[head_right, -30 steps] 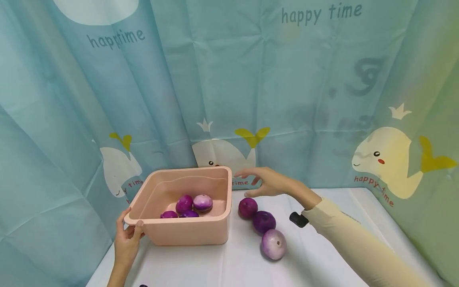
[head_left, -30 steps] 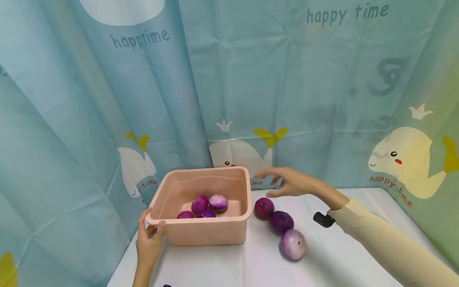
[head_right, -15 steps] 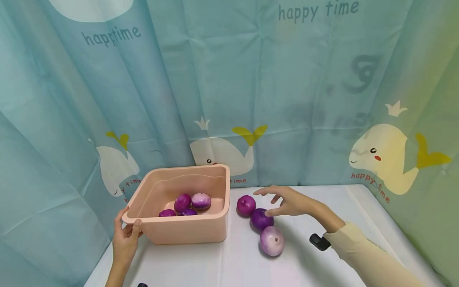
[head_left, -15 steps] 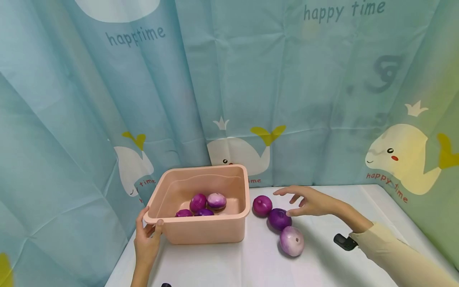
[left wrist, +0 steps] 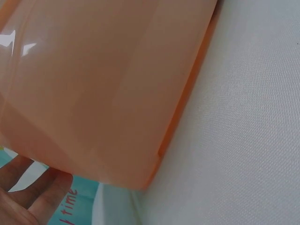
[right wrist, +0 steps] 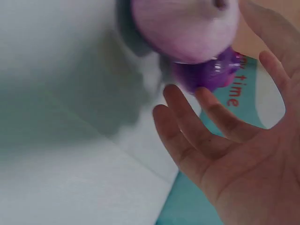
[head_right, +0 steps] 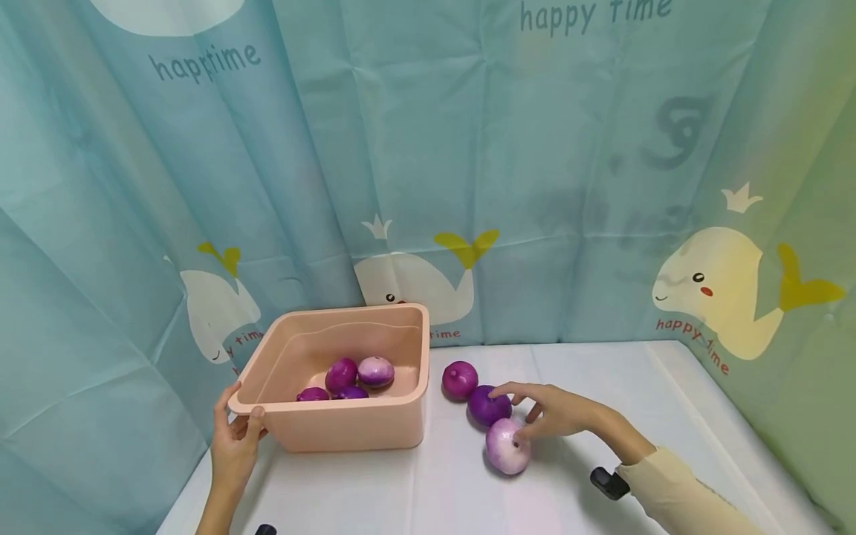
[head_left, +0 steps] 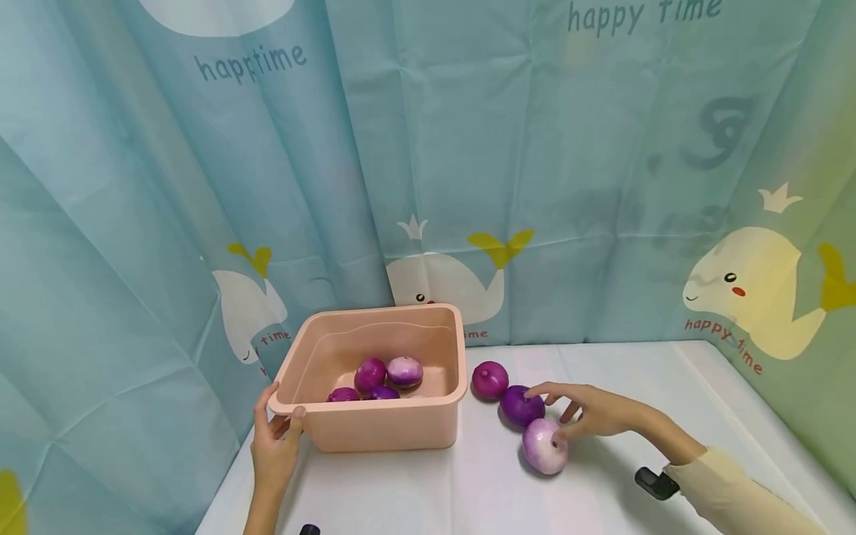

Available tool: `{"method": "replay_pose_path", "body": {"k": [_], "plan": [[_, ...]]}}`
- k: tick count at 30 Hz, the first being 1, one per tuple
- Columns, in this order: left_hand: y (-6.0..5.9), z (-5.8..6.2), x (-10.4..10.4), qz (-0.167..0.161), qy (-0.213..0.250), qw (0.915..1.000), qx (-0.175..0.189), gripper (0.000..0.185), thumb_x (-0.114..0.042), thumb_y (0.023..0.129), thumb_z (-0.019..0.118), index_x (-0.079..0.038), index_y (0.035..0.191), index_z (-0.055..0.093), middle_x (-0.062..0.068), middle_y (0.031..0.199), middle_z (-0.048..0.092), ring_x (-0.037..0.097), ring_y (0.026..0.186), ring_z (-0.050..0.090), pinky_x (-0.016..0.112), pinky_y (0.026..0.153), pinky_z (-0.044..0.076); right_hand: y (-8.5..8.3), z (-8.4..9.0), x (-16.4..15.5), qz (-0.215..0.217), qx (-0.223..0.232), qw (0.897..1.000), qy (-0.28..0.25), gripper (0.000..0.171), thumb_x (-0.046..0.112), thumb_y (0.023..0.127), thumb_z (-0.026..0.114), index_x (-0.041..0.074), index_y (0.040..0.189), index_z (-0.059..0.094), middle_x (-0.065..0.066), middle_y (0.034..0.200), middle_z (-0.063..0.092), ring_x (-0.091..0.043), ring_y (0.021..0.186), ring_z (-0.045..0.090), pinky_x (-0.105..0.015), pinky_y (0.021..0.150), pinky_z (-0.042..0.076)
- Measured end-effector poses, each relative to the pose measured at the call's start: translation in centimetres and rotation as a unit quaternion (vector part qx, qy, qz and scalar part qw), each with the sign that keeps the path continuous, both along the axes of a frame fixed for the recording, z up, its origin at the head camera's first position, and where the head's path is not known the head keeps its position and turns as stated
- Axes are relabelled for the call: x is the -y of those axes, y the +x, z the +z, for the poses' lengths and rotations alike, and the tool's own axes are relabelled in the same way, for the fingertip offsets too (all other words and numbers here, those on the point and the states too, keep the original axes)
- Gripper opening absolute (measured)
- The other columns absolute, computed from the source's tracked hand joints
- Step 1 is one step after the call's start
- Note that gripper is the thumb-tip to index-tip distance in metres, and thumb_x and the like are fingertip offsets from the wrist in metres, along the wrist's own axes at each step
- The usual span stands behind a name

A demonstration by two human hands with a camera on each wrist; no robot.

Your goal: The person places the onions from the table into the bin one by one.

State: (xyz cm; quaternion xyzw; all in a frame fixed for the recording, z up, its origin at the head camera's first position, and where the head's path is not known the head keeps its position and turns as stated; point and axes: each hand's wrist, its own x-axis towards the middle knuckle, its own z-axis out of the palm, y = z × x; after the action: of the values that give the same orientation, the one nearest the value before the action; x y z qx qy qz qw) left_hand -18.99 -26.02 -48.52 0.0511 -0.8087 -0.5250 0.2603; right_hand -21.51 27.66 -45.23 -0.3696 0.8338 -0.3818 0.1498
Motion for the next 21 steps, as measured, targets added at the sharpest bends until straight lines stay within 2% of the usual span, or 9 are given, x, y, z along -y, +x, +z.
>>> {"method": "replay_pose_path", "body": {"k": [2,4,6,7,9,11,14,17,21], "plan": [[0.0,0.1,0.0,0.002,-0.003,1.0,0.001,0.063,-0.019,0.103,0.064,-0.02,0.158,0.033,0.021,0.156,0.045,-0.007,0.107,0.057,0.002,0.081,0.043,0.2,-0.5,-0.1,0.008,0.012,1.0,0.005,0.064,0.021,0.093,0.078,0.014,0.148,0.047,-0.023,0.13,0.057,-0.025,0.098,0.069,-0.04,0.083,0.058],[0.0,0.1,0.0,0.001,-0.006,1.0,0.003,0.063,-0.02,0.103,0.064,-0.02,0.158,0.032,0.02,0.157,0.043,0.014,0.116,0.064,0.002,0.081,0.042,0.4,-0.9,-0.1,0.014,0.023,1.0,0.005,0.063,0.021,0.093,0.077,0.015,0.148,0.047,-0.021,0.13,0.058,-0.021,0.096,0.068,-0.038,0.082,0.057],[0.0,0.1,0.0,0.001,-0.007,1.0,0.005,0.064,-0.02,0.103,0.063,-0.02,0.159,0.032,0.02,0.157,0.042,0.035,0.121,0.062,0.001,0.082,0.041,0.5,-1.2,-0.1,0.016,0.031,0.999,0.005,0.062,0.021,0.093,0.077,0.016,0.147,0.047,-0.02,0.13,0.059,-0.018,0.096,0.067,-0.036,0.081,0.057],[0.0,0.1,0.0,0.001,-0.008,1.0,0.005,0.064,-0.02,0.103,0.063,-0.02,0.159,0.031,0.02,0.157,0.042,0.041,0.122,0.059,0.001,0.082,0.041,0.6,-1.4,-0.1,0.018,0.033,0.999,0.003,0.062,0.021,0.093,0.077,0.017,0.147,0.048,-0.019,0.132,0.058,-0.018,0.099,0.066,-0.036,0.081,0.057],[0.0,0.0,0.0,0.002,-0.007,1.0,0.006,0.063,-0.02,0.103,0.063,-0.02,0.159,0.032,0.02,0.157,0.042,0.03,0.12,0.063,0.001,0.082,0.041,0.7,-1.7,0.0,0.022,0.033,0.999,0.002,0.06,0.02,0.093,0.077,0.018,0.146,0.049,-0.017,0.135,0.058,-0.019,0.103,0.065,-0.034,0.081,0.057],[0.0,-0.1,0.0,0.003,-0.005,1.0,0.004,0.063,-0.02,0.103,0.063,-0.02,0.158,0.033,0.02,0.157,0.043,0.008,0.113,0.064,0.002,0.082,0.042,0.7,-1.9,0.0,0.027,0.03,0.999,0.002,0.058,0.018,0.092,0.076,0.018,0.145,0.051,-0.015,0.136,0.058,-0.018,0.104,0.063,-0.033,0.081,0.056],[0.1,-0.1,0.1,0.002,-0.003,1.0,0.001,0.063,-0.019,0.103,0.064,-0.021,0.158,0.033,0.02,0.156,0.044,-0.018,0.101,0.05,0.002,0.081,0.043,0.8,-2.1,0.1,0.035,0.027,0.999,-0.001,0.055,0.016,0.092,0.076,0.017,0.142,0.053,-0.013,0.13,0.06,-0.015,0.098,0.064,-0.032,0.08,0.056],[0.0,-0.2,0.1,-0.001,-0.002,1.0,-0.004,0.063,-0.019,0.103,0.063,-0.02,0.158,0.033,0.022,0.156,0.044,-0.023,0.098,0.047,0.002,0.08,0.044,0.9,-2.3,0.3,0.043,0.024,0.999,-0.009,0.054,0.014,0.092,0.075,0.016,0.141,0.054,-0.011,0.128,0.06,-0.011,0.096,0.064,-0.031,0.08,0.056],[-0.2,-0.2,0.1,0.0,-0.004,0.9999,-0.01,0.062,-0.018,0.103,0.064,-0.02,0.157,0.034,0.022,0.155,0.045,-0.022,0.099,0.048,0.002,0.08,0.044,0.9,-2.4,0.6,0.055,0.021,0.998,-0.022,0.052,0.013,0.093,0.074,0.015,0.141,0.054,-0.009,0.132,0.06,-0.011,0.103,0.061,-0.031,0.081,0.056]]}}
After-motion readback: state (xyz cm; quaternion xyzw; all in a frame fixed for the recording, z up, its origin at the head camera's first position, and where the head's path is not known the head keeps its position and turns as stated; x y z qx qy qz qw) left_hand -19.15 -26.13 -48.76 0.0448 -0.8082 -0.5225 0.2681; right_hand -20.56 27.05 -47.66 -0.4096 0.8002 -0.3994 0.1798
